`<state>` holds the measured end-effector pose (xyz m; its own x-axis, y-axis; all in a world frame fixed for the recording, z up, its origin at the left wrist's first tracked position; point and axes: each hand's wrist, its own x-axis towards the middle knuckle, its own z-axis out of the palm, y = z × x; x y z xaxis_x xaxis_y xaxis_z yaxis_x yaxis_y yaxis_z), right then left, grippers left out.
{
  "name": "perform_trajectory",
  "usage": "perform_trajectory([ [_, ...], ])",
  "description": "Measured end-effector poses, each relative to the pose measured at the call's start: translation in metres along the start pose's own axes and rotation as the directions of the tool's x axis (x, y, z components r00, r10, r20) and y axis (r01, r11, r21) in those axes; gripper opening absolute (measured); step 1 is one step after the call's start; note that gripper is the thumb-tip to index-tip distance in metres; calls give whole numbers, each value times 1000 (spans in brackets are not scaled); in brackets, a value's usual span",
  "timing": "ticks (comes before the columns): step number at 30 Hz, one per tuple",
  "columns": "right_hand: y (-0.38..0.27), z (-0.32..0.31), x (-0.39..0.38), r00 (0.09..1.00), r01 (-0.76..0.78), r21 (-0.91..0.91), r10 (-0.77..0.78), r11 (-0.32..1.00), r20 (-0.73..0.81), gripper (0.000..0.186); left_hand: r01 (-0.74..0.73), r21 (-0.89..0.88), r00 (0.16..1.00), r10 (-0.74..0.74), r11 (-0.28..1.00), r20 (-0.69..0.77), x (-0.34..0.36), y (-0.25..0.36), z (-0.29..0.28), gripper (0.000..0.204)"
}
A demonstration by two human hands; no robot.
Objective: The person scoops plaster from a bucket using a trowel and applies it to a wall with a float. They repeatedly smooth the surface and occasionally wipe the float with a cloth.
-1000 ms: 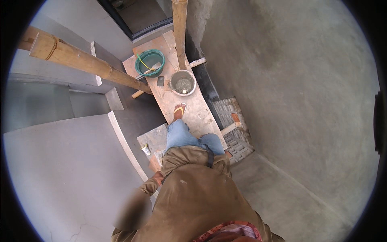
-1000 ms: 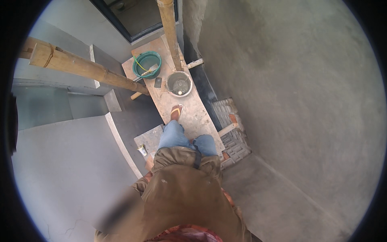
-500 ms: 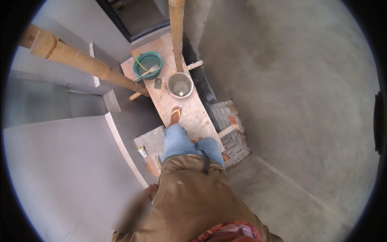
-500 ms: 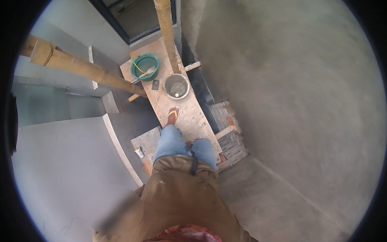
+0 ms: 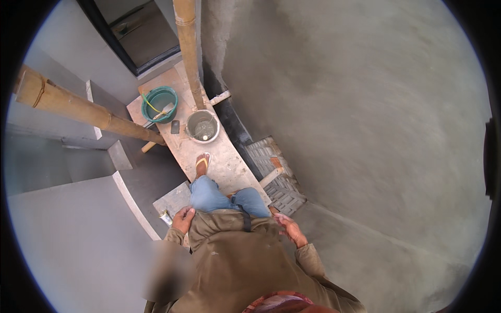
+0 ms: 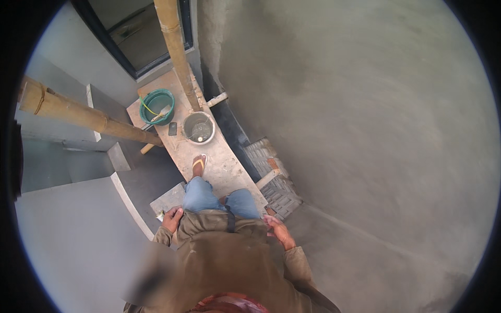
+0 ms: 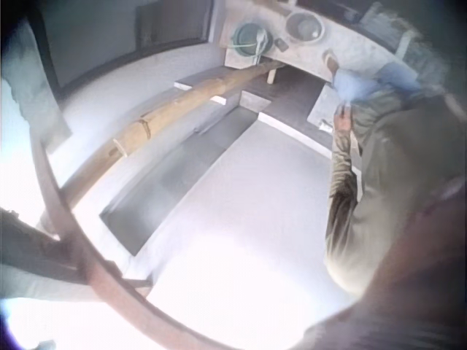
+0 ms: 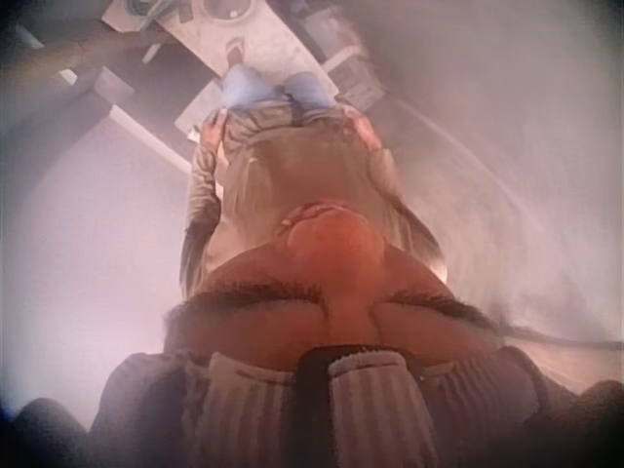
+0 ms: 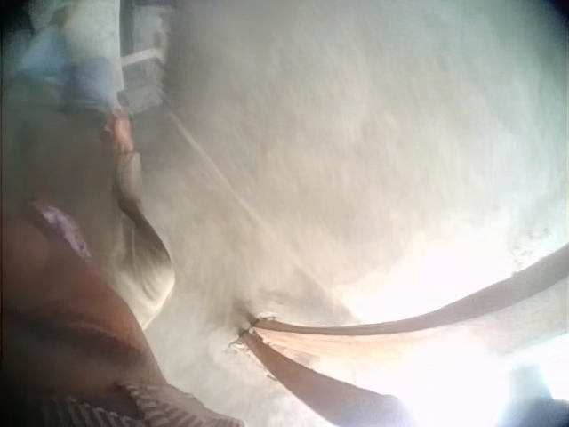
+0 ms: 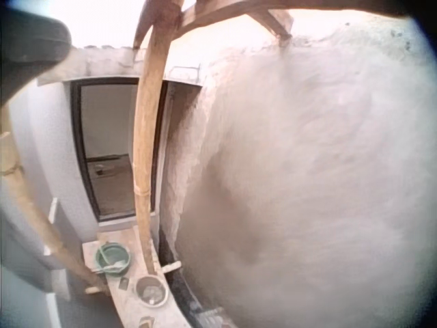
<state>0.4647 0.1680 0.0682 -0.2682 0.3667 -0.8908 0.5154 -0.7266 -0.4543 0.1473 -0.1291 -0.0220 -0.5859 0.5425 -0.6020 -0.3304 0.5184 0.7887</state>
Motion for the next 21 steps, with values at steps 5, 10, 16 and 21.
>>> perform_trajectory([
  [5, 14, -6, 13, 960, 280, -537, -229, 796, 161, 30, -366, 323, 915, 275, 873, 293, 2, 76, 27, 29],
  [10, -18, 35, 28, 928, 355, 25, -349, 935, -132, 13, -161, 360, 960, 230, 919, -158, 41, 91, 53, 22],
  [16, -8, 32, 79, 975, 160, -354, -203, 921, -88, 17, 136, 693, 991, -103, 708, -89, 99, 55, 57, 20],
  [21, 6, 39, 51, 909, 271, -651, -412, 709, -71, 14, -327, 562, 942, 212, 760, 261, 38, 111, 31, 18],
])
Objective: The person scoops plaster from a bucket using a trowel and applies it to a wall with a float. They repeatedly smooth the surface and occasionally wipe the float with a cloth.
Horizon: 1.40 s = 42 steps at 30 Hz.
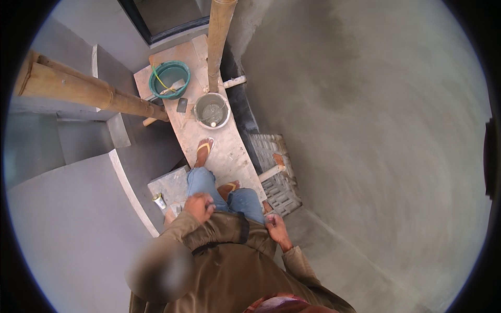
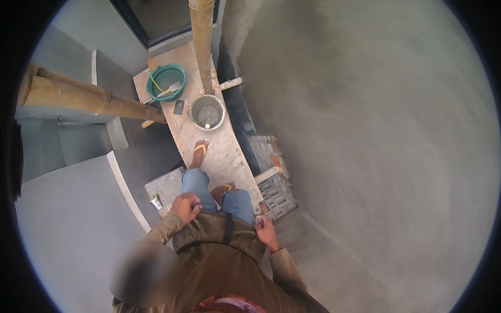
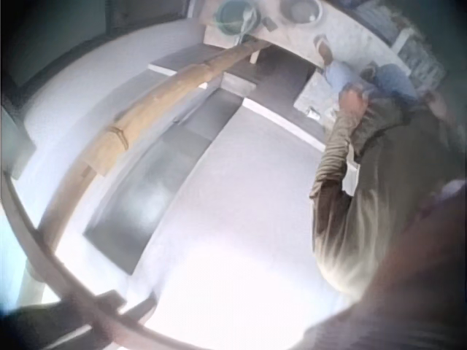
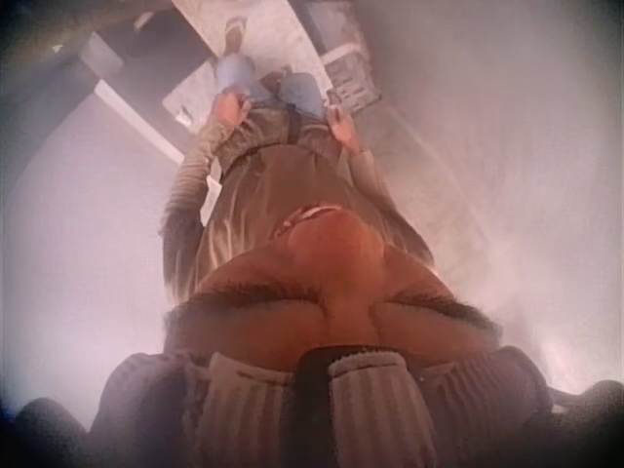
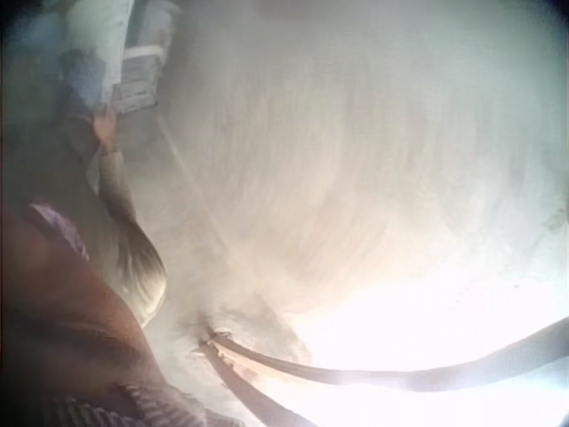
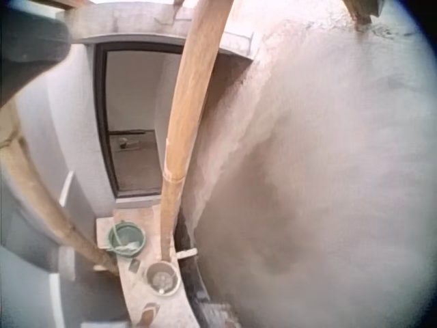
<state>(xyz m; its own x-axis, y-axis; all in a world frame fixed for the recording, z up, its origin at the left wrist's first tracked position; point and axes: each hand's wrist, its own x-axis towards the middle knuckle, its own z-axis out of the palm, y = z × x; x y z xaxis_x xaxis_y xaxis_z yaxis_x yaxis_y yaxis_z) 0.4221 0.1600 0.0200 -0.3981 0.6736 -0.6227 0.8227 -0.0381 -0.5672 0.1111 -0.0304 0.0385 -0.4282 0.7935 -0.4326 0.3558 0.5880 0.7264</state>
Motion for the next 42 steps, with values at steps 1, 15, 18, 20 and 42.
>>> perform_trajectory([
  [1, -29, -9, -7, 998, 56, -60, -54, 997, 28, 10, 36, -136, 990, -17, 990, 139, -13, 17, -12, 18],
  [15, -202, -39, -20, 725, 313, 49, -272, 949, 633, 16, -335, 45, 726, 227, 941, 649, 15, 77, -123, 16],
  [18, -214, -26, -14, 751, 431, -78, -310, 899, 583, 16, -419, 97, 730, 271, 903, 628, 35, 75, -137, 16],
  [20, -218, -13, -12, 787, 467, -131, -343, 875, 514, 14, -466, 124, 714, 290, 876, 637, 45, 69, -140, 16],
  [42, -270, -12, 8, 790, 138, 132, -189, 982, 583, 11, -513, 47, 479, 240, 857, 844, 108, 58, -198, 15],
])
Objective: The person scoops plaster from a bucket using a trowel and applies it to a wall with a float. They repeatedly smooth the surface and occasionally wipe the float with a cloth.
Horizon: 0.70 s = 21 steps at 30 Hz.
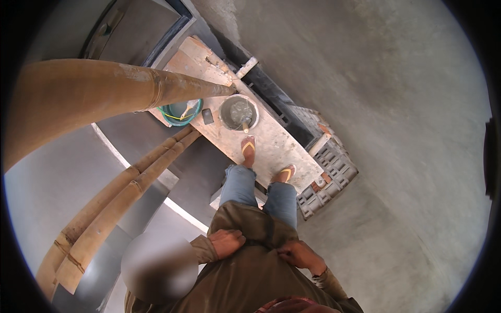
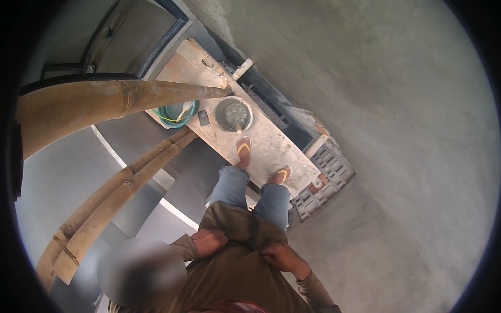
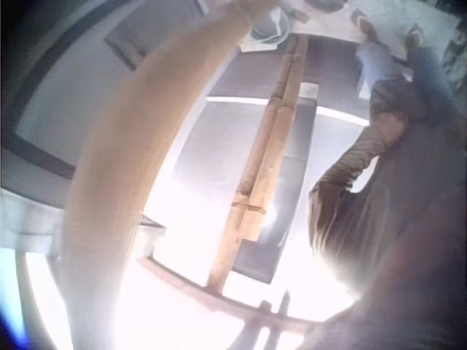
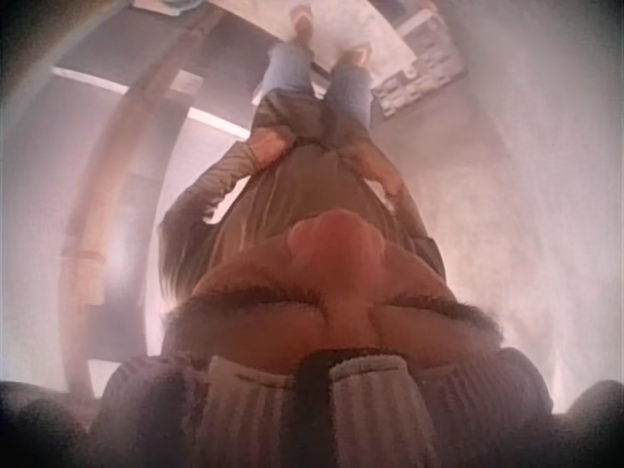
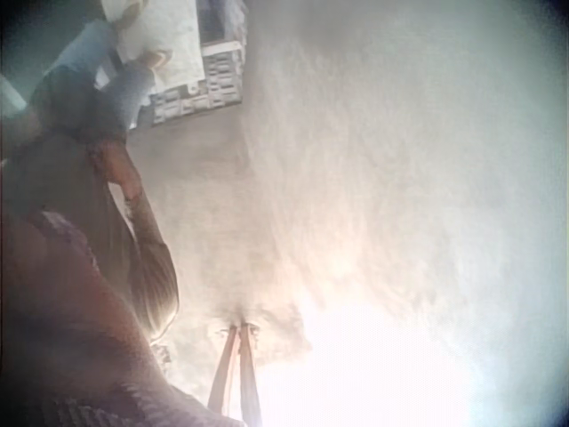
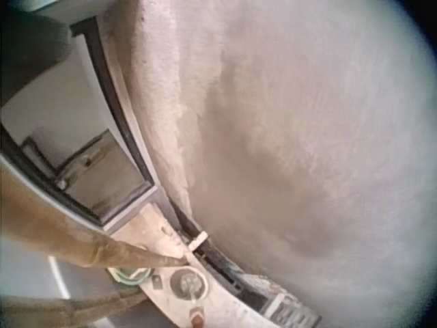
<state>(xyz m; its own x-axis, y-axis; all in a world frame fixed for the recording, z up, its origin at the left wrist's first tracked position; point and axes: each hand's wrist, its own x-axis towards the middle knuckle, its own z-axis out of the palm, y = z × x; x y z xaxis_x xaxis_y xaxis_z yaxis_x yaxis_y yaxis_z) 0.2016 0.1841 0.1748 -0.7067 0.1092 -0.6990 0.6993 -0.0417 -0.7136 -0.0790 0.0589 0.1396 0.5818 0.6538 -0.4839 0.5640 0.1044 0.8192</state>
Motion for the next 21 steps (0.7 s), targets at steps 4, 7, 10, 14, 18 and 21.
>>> perform_trajectory([
  [4, 13, 11, -21, 999, -33, -74, 33, 997, -8, 11, -58, -31, 998, 58, 998, 3, 11, 9, -15, 13],
  [7, 28, 0, -12, 954, -266, 360, 297, 894, -34, 13, -17, -104, 986, 34, 994, 160, 22, -21, -3, 23],
  [10, 64, 3, 28, 890, -217, 153, 260, 964, -375, 17, 287, -377, 932, -166, 881, 321, 48, -49, -30, 34],
  [14, 103, 35, 62, 880, -69, -404, -135, 912, -455, 21, 291, 59, 954, -286, 955, -92, 69, -94, 13, 41],
  [18, 91, 35, 58, 873, -230, -334, 41, 914, -486, 17, 208, 130, 978, -209, 970, -6, 79, -93, 35, 34],
  [21, 102, 30, 42, 877, -249, -97, 182, 964, -444, 20, 148, 118, 989, -150, 982, 8, 99, -95, 53, 26],
])
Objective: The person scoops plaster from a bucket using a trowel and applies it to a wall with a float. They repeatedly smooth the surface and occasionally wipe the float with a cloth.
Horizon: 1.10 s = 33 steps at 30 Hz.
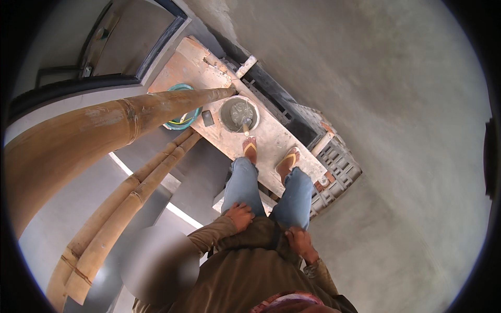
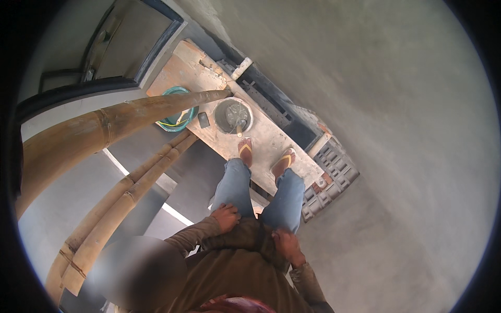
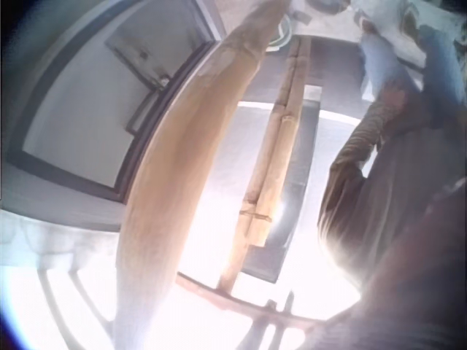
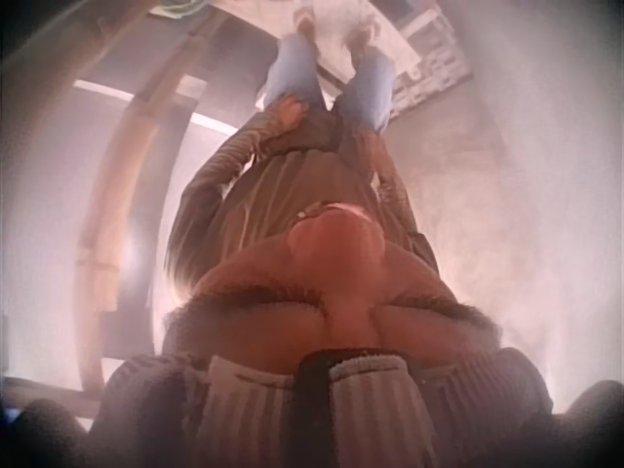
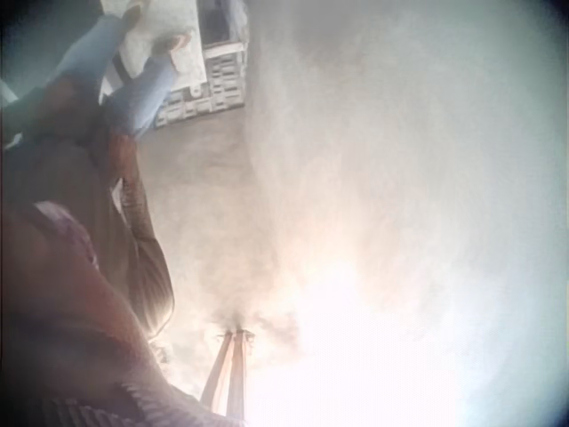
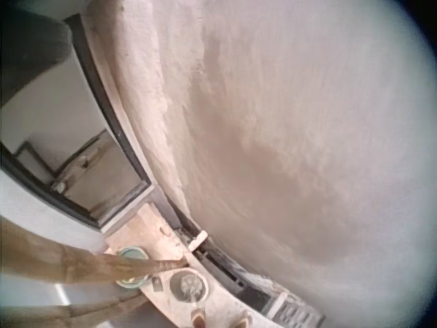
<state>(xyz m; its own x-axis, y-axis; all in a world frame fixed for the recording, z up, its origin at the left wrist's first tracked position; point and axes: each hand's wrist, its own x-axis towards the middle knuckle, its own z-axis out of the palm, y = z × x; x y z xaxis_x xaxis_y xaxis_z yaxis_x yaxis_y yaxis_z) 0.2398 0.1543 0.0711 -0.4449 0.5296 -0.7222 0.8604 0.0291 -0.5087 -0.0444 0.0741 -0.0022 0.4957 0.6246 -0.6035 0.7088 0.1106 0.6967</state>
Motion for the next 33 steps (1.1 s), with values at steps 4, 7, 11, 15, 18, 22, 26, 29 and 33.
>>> perform_trajectory([
  [4, -6, -42, -6, 969, -166, 119, 140, 979, 202, 24, 201, -455, 977, -142, 867, 160, 15, 0, 10, 23],
  [7, 22, -62, 21, 967, -7, 156, -33, 988, 252, 28, 253, -442, 967, -220, 860, 125, 33, 8, 17, 28],
  [11, 72, -59, 56, 922, 112, 120, -148, 986, 359, 31, 207, -58, 977, -210, 977, -42, 66, 43, 38, 31],
  [15, 97, -66, 78, 877, 160, 66, -173, 985, 448, 30, 247, -51, 948, -230, 968, 219, 105, 71, 52, 30],
  [18, 110, -71, 83, 857, 200, -32, -159, 979, 491, 31, 269, -155, 956, -244, 951, 165, 122, 85, 71, 27],
  [22, 132, -78, 80, 844, 209, -4, -179, 978, 506, 32, 289, -379, 949, -315, 879, -6, 116, 97, 71, 23],
  [26, 140, -103, 79, 786, 233, -8, -184, 972, 590, 35, 219, -640, 895, -414, 736, -169, 114, 111, 84, 22],
  [29, 144, -125, 80, 661, 77, 50, -89, 996, 745, 40, 204, -624, 918, -368, 755, -145, 107, 125, 82, 23],
  [33, 137, -114, 99, 552, 20, 102, -96, 995, 828, 42, 268, -635, 933, -360, 725, -16, 102, 117, 85, 26],
])
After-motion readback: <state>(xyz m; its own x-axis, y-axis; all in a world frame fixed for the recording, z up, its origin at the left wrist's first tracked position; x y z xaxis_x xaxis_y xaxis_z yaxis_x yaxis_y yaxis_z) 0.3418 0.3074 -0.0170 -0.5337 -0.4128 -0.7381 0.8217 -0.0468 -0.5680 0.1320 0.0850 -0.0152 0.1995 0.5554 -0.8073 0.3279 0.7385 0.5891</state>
